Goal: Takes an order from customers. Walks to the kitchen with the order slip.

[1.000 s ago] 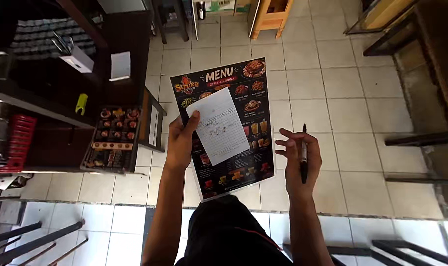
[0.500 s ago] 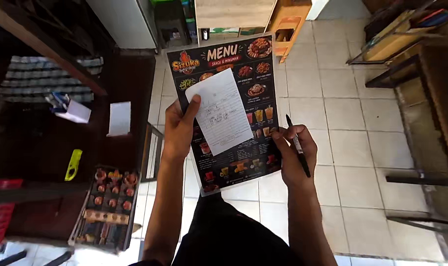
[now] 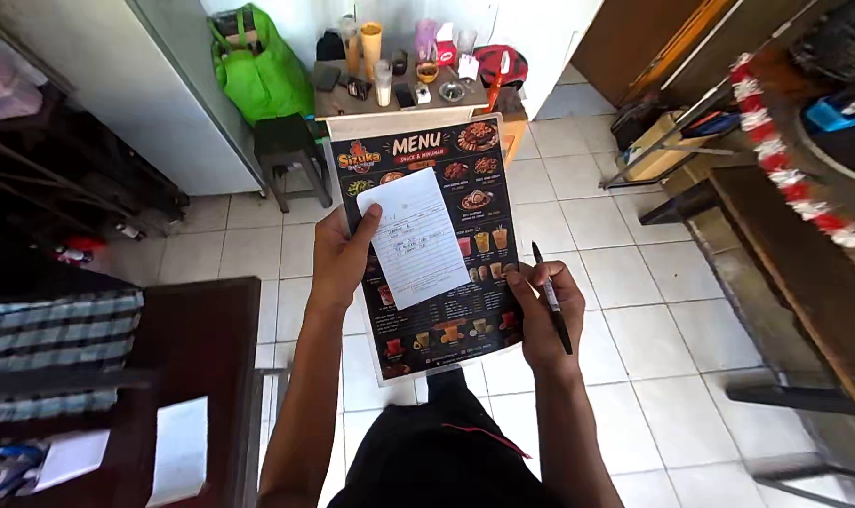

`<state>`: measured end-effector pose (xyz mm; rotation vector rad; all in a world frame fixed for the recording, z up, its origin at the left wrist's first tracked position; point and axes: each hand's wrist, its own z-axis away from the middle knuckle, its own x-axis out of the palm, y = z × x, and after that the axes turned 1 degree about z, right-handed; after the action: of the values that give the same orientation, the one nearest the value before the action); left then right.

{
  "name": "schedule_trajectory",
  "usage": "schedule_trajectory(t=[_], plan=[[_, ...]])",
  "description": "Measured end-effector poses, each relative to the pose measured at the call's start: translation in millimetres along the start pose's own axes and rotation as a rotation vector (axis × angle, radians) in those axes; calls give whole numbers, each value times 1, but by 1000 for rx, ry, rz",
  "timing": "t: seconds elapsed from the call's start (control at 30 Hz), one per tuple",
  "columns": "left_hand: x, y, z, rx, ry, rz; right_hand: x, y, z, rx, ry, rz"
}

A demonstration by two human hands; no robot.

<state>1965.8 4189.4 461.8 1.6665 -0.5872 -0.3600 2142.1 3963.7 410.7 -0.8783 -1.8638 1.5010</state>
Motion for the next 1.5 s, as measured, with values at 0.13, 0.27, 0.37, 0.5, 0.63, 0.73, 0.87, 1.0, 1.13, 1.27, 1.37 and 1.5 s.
schedule_trajectory(t=[0.13, 0.27, 0.37, 0.5, 0.63, 0.73, 0.87, 1.0, 1.13, 1.27, 1.37, 1.5], plan=[[16, -29, -109, 57, 8, -31, 15, 31, -109, 23, 38, -47], [39, -55, -201, 23, 73, -126, 24, 69, -236, -49, -1, -73], [33, -72, -292, -40, 190, -237, 44, 84, -339, -91, -47, -78], [10, -82, -393, -85, 310, -250, 72, 101, -446, -53, -66, -88], [-7, -81, -492, -17, 364, -259, 94, 125, -535, -57, -20, -79], [-12, -78, -566, 4, 352, -289, 104, 145, -591, -76, 58, -26], [-28, -78, -684, 133, 270, -262, 128, 167, -666, -142, 181, -27], [-43, -79, -783, 191, 200, -246, 161, 166, -735, -178, 279, -6], [-54, -95, -867, 198, 183, -272, 178, 172, -787, -210, 318, 42], [-62, -119, -932, 176, 163, -261, 191, 182, -826, -231, 369, 44], [-78, -135, -964, 107, 225, -347, 198, 191, -857, -218, 365, 18], [-116, -167, -1007, 71, 400, -397, 208, 206, -905, -256, 266, -35]])
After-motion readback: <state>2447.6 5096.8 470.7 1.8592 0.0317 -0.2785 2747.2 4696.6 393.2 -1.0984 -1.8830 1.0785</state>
